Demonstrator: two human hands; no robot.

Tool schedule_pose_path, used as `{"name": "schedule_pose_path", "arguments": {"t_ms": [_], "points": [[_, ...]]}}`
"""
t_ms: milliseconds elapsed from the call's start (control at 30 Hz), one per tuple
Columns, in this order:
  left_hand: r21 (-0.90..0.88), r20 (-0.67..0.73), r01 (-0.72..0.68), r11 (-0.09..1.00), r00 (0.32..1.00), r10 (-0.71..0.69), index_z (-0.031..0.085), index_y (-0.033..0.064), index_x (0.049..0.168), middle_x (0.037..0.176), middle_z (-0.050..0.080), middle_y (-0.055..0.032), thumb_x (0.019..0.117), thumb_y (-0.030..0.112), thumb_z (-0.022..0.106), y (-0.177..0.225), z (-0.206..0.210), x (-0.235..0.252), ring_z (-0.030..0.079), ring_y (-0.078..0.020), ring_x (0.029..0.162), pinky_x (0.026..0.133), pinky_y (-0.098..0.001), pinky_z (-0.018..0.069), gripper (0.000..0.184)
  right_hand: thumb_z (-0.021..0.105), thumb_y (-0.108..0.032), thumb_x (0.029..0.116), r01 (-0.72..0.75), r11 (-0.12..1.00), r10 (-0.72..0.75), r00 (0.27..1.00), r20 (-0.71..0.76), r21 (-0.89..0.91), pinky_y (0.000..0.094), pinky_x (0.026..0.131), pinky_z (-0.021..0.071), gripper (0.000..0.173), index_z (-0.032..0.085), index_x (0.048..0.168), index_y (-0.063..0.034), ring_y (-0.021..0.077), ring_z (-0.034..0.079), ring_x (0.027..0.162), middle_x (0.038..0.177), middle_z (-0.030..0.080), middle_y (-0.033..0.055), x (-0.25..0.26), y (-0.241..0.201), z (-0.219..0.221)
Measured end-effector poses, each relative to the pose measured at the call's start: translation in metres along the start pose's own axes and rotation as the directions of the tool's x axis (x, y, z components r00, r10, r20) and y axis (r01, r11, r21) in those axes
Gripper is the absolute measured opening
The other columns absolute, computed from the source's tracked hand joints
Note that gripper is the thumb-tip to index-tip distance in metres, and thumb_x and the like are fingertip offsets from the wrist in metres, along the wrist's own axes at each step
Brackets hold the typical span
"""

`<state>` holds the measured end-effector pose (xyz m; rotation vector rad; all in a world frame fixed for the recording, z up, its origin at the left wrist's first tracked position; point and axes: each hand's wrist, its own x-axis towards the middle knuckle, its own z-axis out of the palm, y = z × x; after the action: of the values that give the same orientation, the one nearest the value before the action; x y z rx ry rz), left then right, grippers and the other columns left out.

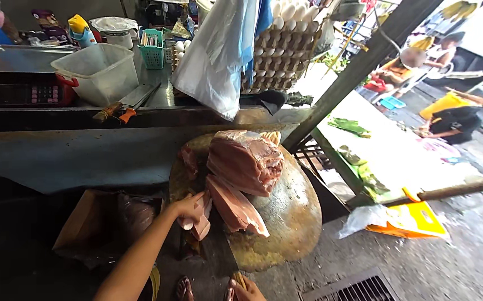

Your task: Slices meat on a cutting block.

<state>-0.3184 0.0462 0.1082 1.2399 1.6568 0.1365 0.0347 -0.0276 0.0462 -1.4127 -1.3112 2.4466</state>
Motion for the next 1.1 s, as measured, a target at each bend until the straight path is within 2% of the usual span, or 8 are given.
{"name": "schedule_pose_path", "arguments": {"t_ms": [233,433,567,667,733,800,933,1100], "points": [[-0.323,-0.187,-0.064,0.944,0.982,0.002,0.017,0.0291,0.166,0.157,0.029,-0.0342,0.0771,0.007,0.084,-0.028,0.034,-0.043,0.046,-0.0477,0.134,0.105,-0.0596,0.0453,0.113,0.059,-0.019,0.1010,0.004,0.973,-0.010,1.000,-0.027,-0.233,0.0277,0.049,0.0525,0.024,0.054,0.118,-0.0024,0.0103,0.056,0.047,0.062,0.058,0.0002,-0.016,-0.029,0.007],[-0.621,-0.428,-0.099,0.777,0.874,-0.231,0.019,0.0263,0.165,0.161,0.027,-0.0299,0.0760,0.007,0.084,-0.100,0.099,-0.138,0.045,-0.0426,0.139,0.108,-0.0558,0.0457,0.112,0.064,-0.027,0.1001,-0.027,0.813,0.145,0.977,0.157,-0.582,0.0291,0.049,0.0526,0.031,0.055,0.119,-0.0049,0.0116,0.057,0.048,0.065,0.058,0.0013,-0.004,-0.050,0.029],[-0.728,-0.513,-0.084,0.680,0.725,-0.460,0.021,0.0229,0.164,0.158,0.032,-0.0305,0.0735,0.006,0.085,-0.161,0.159,-0.193,0.046,-0.0437,0.138,0.108,-0.0564,0.0460,0.112,0.064,-0.038,0.1019,0.043,0.517,0.288,0.932,0.221,-0.855,0.0401,0.062,0.0554,0.043,0.057,0.126,-0.0035,0.0208,0.061,0.060,0.079,0.061,0.0102,0.029,-0.053,0.080],[-0.792,-0.519,-0.084,0.604,0.614,-0.595,0.026,0.0177,0.162,0.157,0.034,-0.0316,0.0762,0.010,0.087,-0.213,0.207,-0.215,0.044,-0.0450,0.140,0.110,-0.0568,0.0446,0.106,0.062,-0.046,0.1013,0.149,0.233,0.305,0.927,0.218,-0.961,0.0547,0.078,0.0563,0.051,0.060,0.126,-0.0020,0.0347,0.069,0.082,0.097,0.068,0.0207,0.052,-0.037,0.124],[-0.853,-0.460,-0.110,0.510,0.617,-0.638,0.027,0.0138,0.162,0.160,0.031,-0.0288,0.0857,0.014,0.080,-0.242,0.233,-0.224,0.041,-0.0418,0.143,0.113,-0.0549,0.0422,0.093,0.058,-0.048,0.1027,0.181,0.057,0.307,0.933,0.190,-0.982,0.0618,0.093,0.0517,0.053,0.060,0.129,-0.0027,0.0414,0.068,0.106,0.112,0.069,0.0247,0.061,-0.029,0.150],[-0.911,-0.381,-0.153,0.383,0.667,-0.640,0.024,0.0094,0.163,0.165,0.027,-0.0231,0.0987,0.014,0.066,-0.255,0.245,-0.235,0.039,-0.0368,0.146,0.115,-0.0522,0.0386,0.077,0.056,-0.050,0.1035,0.172,-0.024,0.289,0.944,0.158,-0.985,0.0630,0.098,0.0499,0.053,0.059,0.131,-0.0044,0.0420,0.066,0.115,0.118,0.069,0.0242,0.063,-0.022,0.161],[-0.911,-0.405,-0.204,0.359,0.603,-0.687,0.028,0.0022,0.160,0.167,0.025,-0.0202,0.1029,0.015,0.059,-0.259,0.228,-0.262,0.027,-0.0339,0.154,0.123,-0.0516,0.0266,0.067,0.060,-0.046,0.1023,0.129,0.105,0.190,0.971,0.147,-0.986,0.0632,0.091,0.0517,0.052,0.061,0.129,-0.0016,0.0430,0.068,0.103,0.108,0.070,0.0255,0.041,-0.033,0.142],[-0.893,-0.450,-0.213,0.397,0.463,-0.764,0.037,-0.0016,0.155,0.163,0.032,-0.0231,0.1030,0.014,0.060,-0.257,0.176,-0.264,0.032,-0.0350,0.151,0.120,-0.0525,0.0286,0.059,0.070,-0.034,0.0986,0.104,0.413,-0.063,0.994,0.085,-0.905,0.0533,0.071,0.0570,0.047,0.061,0.130,0.0005,0.0312,0.067,0.069,0.085,0.068,0.0188,-0.014,-0.049,0.070]]}}
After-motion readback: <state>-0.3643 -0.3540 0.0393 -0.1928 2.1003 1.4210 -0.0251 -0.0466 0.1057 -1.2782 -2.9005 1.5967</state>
